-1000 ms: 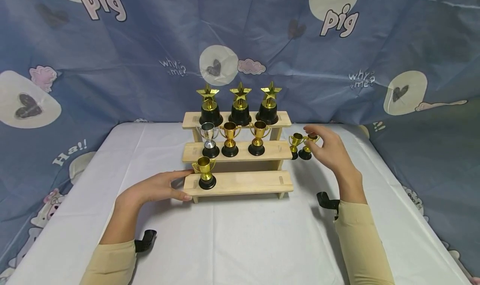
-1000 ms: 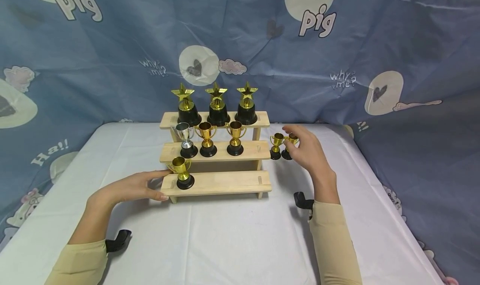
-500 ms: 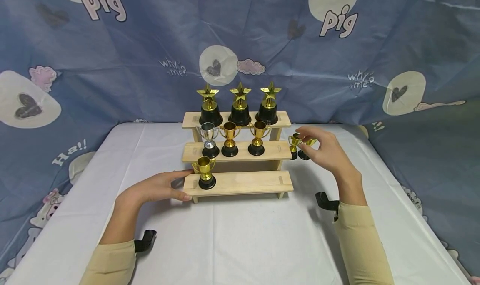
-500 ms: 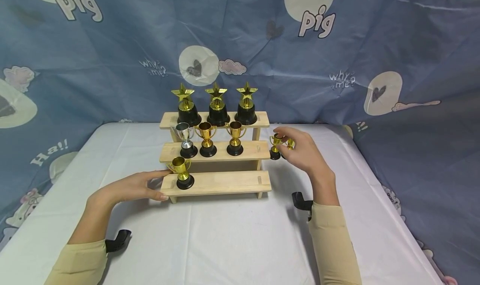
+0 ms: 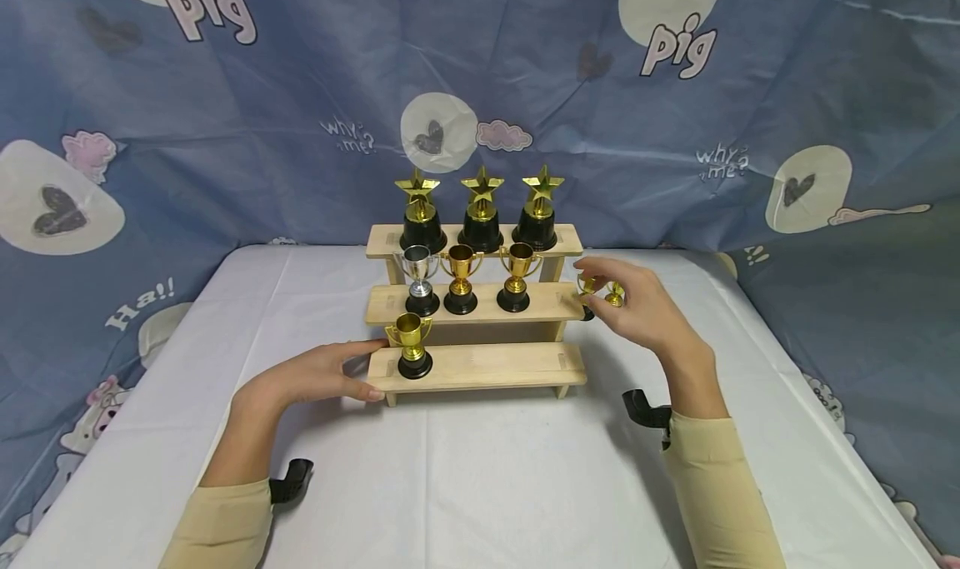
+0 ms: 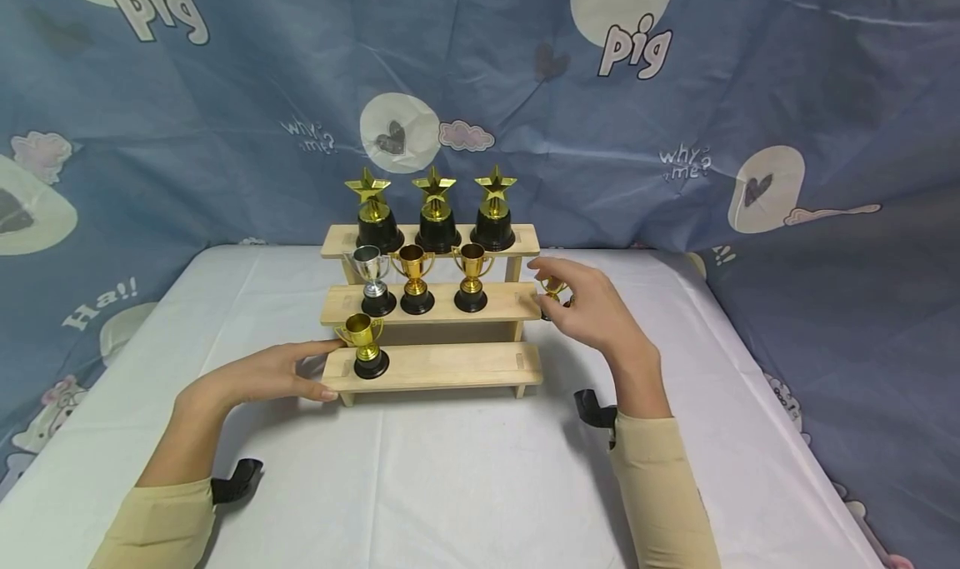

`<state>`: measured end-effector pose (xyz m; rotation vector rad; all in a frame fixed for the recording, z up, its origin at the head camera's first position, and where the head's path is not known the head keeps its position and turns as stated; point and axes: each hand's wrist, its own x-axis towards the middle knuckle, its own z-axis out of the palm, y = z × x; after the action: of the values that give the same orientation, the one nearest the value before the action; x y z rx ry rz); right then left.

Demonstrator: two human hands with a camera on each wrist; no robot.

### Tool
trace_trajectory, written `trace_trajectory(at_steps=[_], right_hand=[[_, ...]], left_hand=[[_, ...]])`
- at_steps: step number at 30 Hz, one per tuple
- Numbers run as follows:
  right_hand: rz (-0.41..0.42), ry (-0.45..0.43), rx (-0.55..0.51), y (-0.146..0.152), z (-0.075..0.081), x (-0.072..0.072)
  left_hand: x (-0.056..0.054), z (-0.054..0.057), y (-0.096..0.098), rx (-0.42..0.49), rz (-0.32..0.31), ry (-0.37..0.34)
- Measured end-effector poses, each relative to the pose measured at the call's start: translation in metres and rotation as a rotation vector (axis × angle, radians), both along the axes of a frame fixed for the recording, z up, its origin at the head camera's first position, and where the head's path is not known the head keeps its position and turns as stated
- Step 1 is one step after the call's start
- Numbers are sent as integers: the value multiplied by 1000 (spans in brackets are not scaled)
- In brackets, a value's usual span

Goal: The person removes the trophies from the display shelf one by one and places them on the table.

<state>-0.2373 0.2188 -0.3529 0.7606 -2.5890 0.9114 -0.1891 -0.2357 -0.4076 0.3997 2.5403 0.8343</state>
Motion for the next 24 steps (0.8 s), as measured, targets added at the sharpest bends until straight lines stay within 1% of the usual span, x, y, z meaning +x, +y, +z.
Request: trace_trajectory(at_steps=[7, 11, 14, 19, 24], right_hand=[[72, 26, 49, -7, 4, 5], [91, 38, 81, -13, 6, 7], [106, 28, 93, -19, 7, 10], [140, -13, 100, -26, 8, 15], [167, -18, 101, -31, 10, 19]], left_hand=[[0, -2, -1, 7, -1, 3], [0, -1, -1, 16, -7, 1], [-1, -1, -1, 14, -4, -1], [-1, -3, -2, 11, -5, -4], [-1, -2, -2, 19, -9, -4]])
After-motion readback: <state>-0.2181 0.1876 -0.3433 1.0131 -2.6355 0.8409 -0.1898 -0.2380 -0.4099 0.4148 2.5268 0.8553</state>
